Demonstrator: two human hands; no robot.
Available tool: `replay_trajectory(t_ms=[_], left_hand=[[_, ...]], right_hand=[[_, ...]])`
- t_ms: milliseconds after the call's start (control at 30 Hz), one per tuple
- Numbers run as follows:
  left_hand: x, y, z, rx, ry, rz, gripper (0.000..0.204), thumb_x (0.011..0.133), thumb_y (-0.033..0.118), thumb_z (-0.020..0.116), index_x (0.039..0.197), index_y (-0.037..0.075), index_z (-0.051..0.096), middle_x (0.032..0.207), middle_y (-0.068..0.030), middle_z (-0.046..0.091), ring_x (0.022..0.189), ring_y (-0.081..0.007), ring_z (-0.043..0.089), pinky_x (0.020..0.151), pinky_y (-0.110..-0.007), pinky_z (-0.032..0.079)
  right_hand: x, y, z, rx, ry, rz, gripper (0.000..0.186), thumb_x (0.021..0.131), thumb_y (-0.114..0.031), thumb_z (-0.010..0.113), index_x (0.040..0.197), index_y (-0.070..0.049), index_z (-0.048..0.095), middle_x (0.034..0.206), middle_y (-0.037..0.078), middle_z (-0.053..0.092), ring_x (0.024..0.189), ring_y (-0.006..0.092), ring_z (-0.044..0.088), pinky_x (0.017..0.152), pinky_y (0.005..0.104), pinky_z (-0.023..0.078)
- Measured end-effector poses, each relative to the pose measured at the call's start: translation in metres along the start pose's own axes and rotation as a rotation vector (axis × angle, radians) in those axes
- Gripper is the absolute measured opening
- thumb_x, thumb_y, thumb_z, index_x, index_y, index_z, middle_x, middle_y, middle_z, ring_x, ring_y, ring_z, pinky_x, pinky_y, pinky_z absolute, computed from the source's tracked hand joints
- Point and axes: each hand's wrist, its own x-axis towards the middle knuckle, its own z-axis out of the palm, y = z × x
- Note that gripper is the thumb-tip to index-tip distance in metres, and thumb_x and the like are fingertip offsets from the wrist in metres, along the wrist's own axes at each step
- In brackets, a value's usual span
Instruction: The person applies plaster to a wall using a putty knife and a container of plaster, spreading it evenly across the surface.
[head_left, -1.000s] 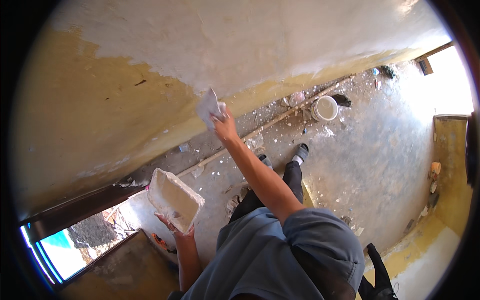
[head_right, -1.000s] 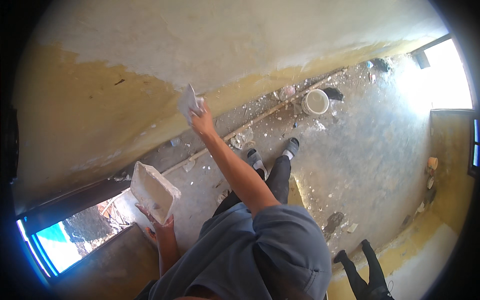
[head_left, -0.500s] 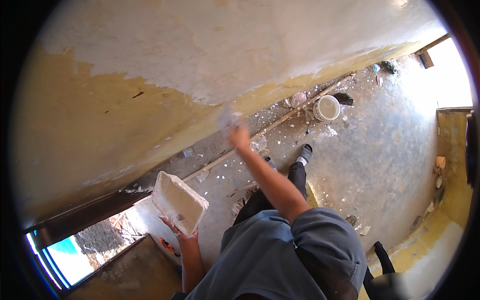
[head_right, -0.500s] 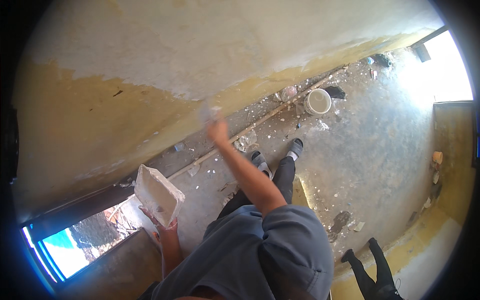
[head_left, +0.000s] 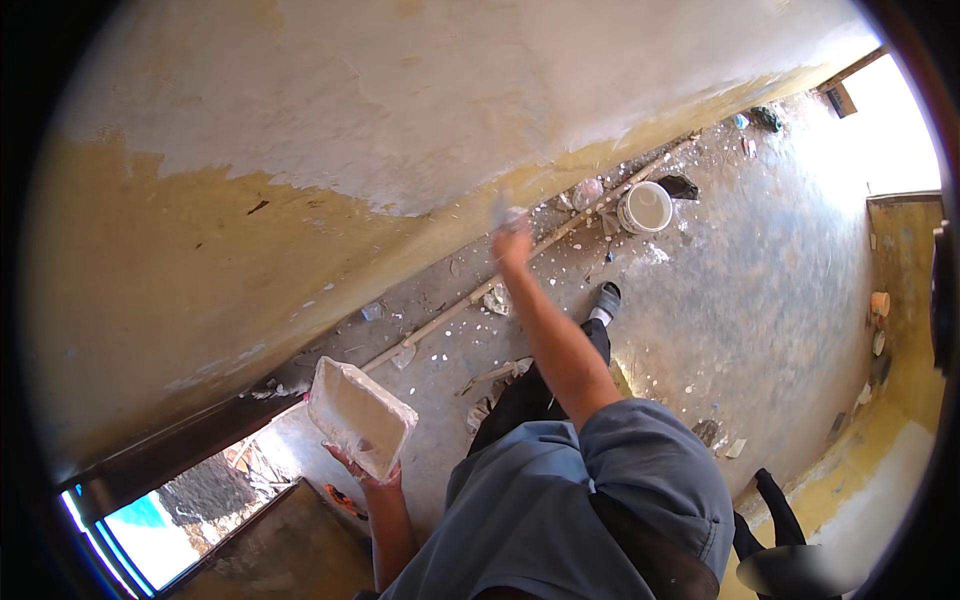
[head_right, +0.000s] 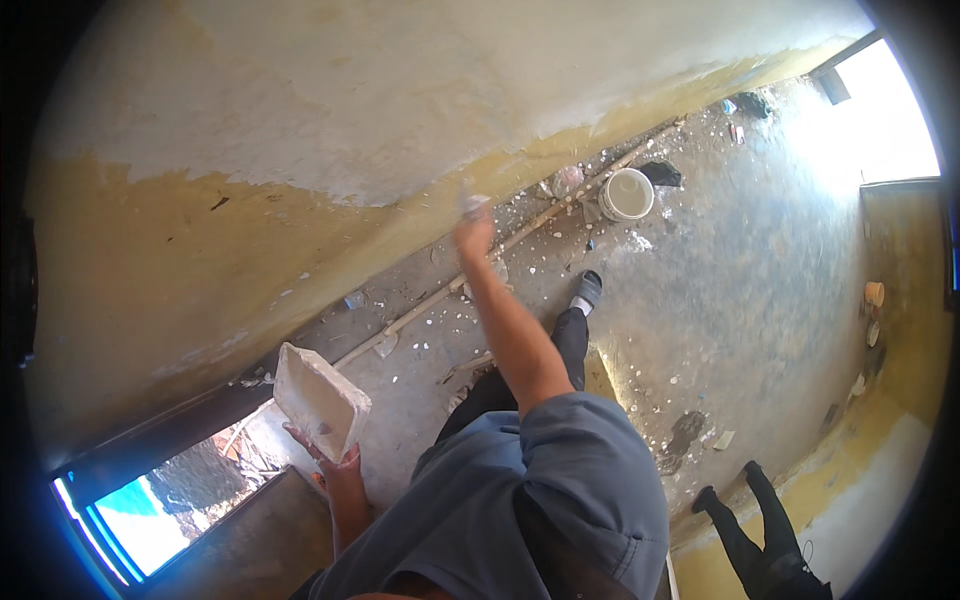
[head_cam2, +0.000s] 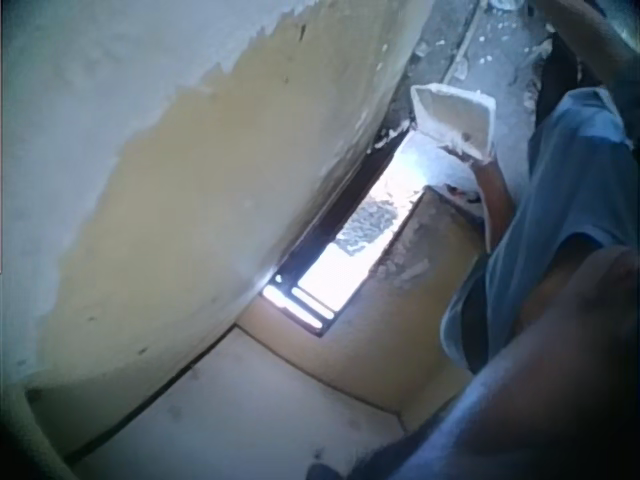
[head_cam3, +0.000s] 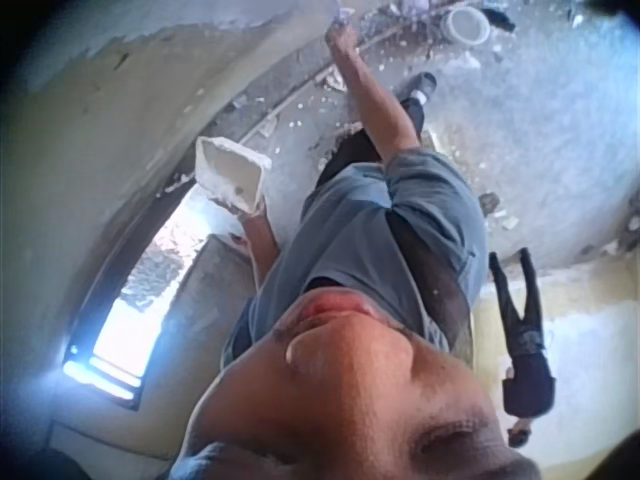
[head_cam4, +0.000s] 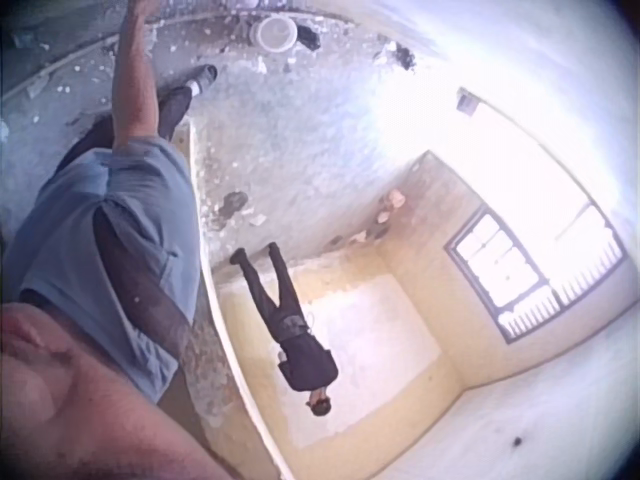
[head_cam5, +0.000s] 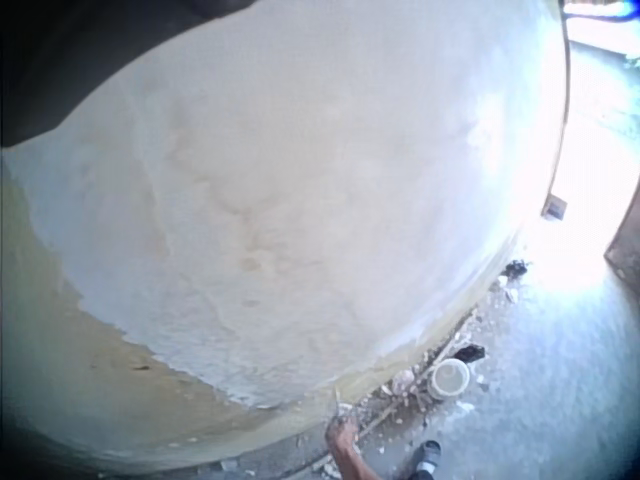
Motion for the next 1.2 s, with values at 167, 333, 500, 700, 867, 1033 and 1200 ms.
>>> replay_trajectory(t_ms=[167, 333, 500, 700, 867, 1033, 1200], left_hand=[[-0.002, -0.002, -0.005, 0.185, -0.163, 0.089, 0.078, 0.077, 0.064, 0.045, 0.138, 0.021, 0.021, 0.139, -0.0024, 0.028, 0.125, -0.0250, 0.031, 0.103, -0.047, 0.026], [0.007, 0.007, 0.012, -0.257, 0.256, -0.230, 0.078, 0.078, 0.066, 0.041, 0.138, 0.020, 0.021, 0.139, -0.0027, 0.029, 0.124, -0.0241, 0.032, 0.102, -0.046, 0.027], [0.007, 0.031, 0.038, -0.386, 0.124, -0.218, 0.079, 0.077, 0.066, 0.044, 0.137, 0.020, 0.023, 0.138, -0.0035, 0.030, 0.123, -0.0249, 0.034, 0.101, -0.046, 0.029], [-0.003, 0.024, 0.040, -0.244, -0.004, -0.104, 0.078, 0.075, 0.063, 0.050, 0.136, 0.019, 0.027, 0.134, -0.0037, 0.036, 0.119, -0.0261, 0.039, 0.098, -0.045, 0.034], [0.009, 0.012, 0.028, -0.650, -0.042, -0.306, 0.077, 0.075, 0.061, 0.052, 0.135, 0.019, 0.028, 0.133, -0.0034, 0.038, 0.118, -0.0264, 0.040, 0.097, -0.045, 0.035], [0.018, 0.034, 0.064, -0.606, -0.197, -0.248, 0.077, 0.075, 0.056, 0.057, 0.133, 0.014, 0.030, 0.131, -0.0063, 0.041, 0.118, -0.0267, 0.042, 0.097, -0.045, 0.036], [0.056, 0.007, 0.109, -0.805, -0.480, -0.519, 0.074, 0.072, 0.049, 0.064, 0.128, 0.007, 0.037, 0.122, -0.0113, 0.049, 0.110, -0.0274, 0.050, 0.093, -0.045, 0.042]], right_hand=[[0.105, 0.034, -0.001, -0.235, 0.426, -0.202, 0.022, 0.078, -0.006, 0.050, 0.098, 0.001, 0.052, 0.077, 0.013, 0.055, 0.069, 0.0298, 0.052, 0.065, 0.0380, 0.044], [-0.010, 0.028, 0.102, -0.177, 0.028, -0.060, 0.063, 0.069, -0.002, 0.048, 0.129, 0.005, 0.030, 0.110, 0.032, 0.047, 0.101, 0.0459, 0.045, 0.086, 0.0438, 0.038], [-0.075, 0.029, 0.069, -0.105, -0.252, -0.111, 0.036, 0.077, -0.006, 0.048, 0.112, -0.002, 0.049, 0.107, 0.023, 0.054, 0.103, 0.0390, 0.050, 0.088, 0.0409, 0.039], [0.033, -0.117, -0.091, -0.012, 0.547, -0.270, 0.021, 0.083, -0.008, 0.049, 0.096, 0.005, 0.059, 0.097, 0.022, 0.058, 0.089, 0.0329, 0.055, 0.082, 0.0410, 0.041], [0.023, -0.249, -0.127, 0.214, 0.418, -0.407, 0.018, 0.082, -0.004, 0.050, 0.097, 0.005, 0.051, 0.097, 0.017, 0.057, 0.094, 0.0252, 0.053, 0.074, 0.0363, 0.045], [-0.060, -0.252, -0.096, 0.577, -0.354, -0.095, 0.020, 0.081, -0.009, 0.057, 0.097, -0.005, 0.047, 0.071, 0.000, 0.050, 0.054, 0.0069, 0.045, 0.043, 0.0185, 0.033], [-0.148, -0.290, -0.092, 0.153, -0.475, -0.341, 0.032, 0.081, -0.006, 0.058, 0.111, -0.005, 0.048, 0.080, 0.004, 0.059, 0.061, 0.0084, 0.053, 0.055, 0.0218, 0.043]])
